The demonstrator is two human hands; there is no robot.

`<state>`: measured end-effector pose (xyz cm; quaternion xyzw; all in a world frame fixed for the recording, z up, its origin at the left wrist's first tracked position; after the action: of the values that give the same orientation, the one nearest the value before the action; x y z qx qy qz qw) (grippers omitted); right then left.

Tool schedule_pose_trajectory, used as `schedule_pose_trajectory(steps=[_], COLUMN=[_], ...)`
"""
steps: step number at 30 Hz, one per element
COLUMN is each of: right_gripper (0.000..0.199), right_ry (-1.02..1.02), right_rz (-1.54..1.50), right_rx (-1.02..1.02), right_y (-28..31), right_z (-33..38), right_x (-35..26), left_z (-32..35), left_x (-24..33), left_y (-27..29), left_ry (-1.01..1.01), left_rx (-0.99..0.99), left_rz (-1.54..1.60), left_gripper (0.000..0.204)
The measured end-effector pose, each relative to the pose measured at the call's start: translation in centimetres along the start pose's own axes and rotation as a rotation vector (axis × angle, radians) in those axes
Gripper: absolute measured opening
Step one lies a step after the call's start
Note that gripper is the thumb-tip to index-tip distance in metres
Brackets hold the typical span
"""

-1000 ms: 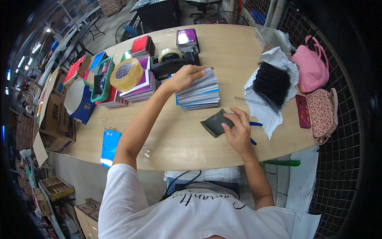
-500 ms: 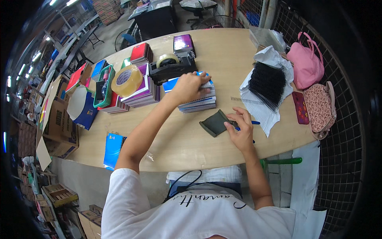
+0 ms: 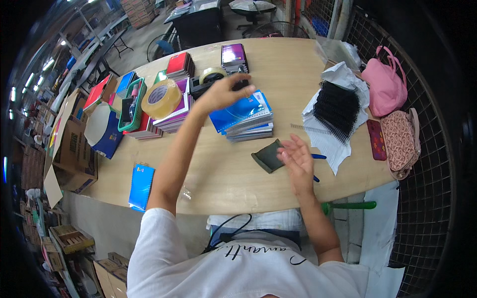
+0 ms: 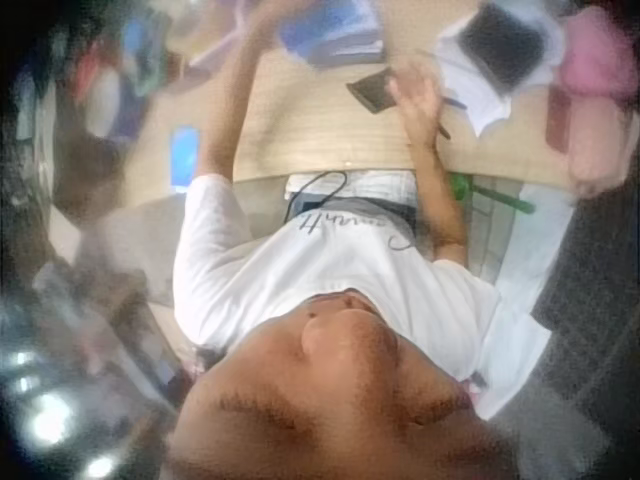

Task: The person assembles notebooks by threading plastic spirals through pre-punched holes in blue and white covers and internal pages, then clips the excess spiral length using pliers.

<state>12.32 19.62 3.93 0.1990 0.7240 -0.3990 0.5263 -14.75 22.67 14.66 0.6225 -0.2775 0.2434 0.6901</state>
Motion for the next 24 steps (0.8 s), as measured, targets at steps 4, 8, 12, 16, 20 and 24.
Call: schedule_pose_trajectory(steps=[4,8,12,16,20,24], right_gripper=[0.056,0.062,0.065,0.06,0.059,0.056], right_ry=[-0.3,-0.273,-0.133,-0.513,-0.837,-0.992], right_rz=[-0.603,-0.32,-0.115,-0.202,0.0,0.442], right_rx=[-0.009,0.11,0.195,-0.214,-0.799,-0.935], right_y=[-6.4,-6.7,-8.0,-4.9,-6.1,-6.0], right_z=[-0.4,-5.6,-8.9,-14.0,-18.4,-24.9], right_x=[3.5,6.0,5.0,5.6,3.4,5.4], left_z=[-1.1,-0.6,2.4,7.4,6.5,2.0], left_x=[-6.1,-6.5,-9.8,-6.7,-1.0,-0.5], left_y=[0.0,-1.4,-4.5,-9.5,-15.1,-16.4], left_ry=[0.257,0.293,0.309,0.329,0.166,-0.104], left_rx=[-0.325,-0.102,-0.426,-0.273,0.306,0.538], left_rz=[0.423,0.325,0.938,1.183,1.362,1.391], left_gripper=[0.089,0.089,0.101,0.113,0.103,0.089])
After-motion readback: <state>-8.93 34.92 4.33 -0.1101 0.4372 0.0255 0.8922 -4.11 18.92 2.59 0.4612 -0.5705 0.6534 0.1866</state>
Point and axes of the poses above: each hand's wrist, its own z-axis away from the middle knuckle, its own y-axis out of the back of the hand, x = y × z, the point moved 4 cm from there along -z, towards the middle knuckle, and after that the axes turned 11 degrees about -x, right-handed, at the moved point
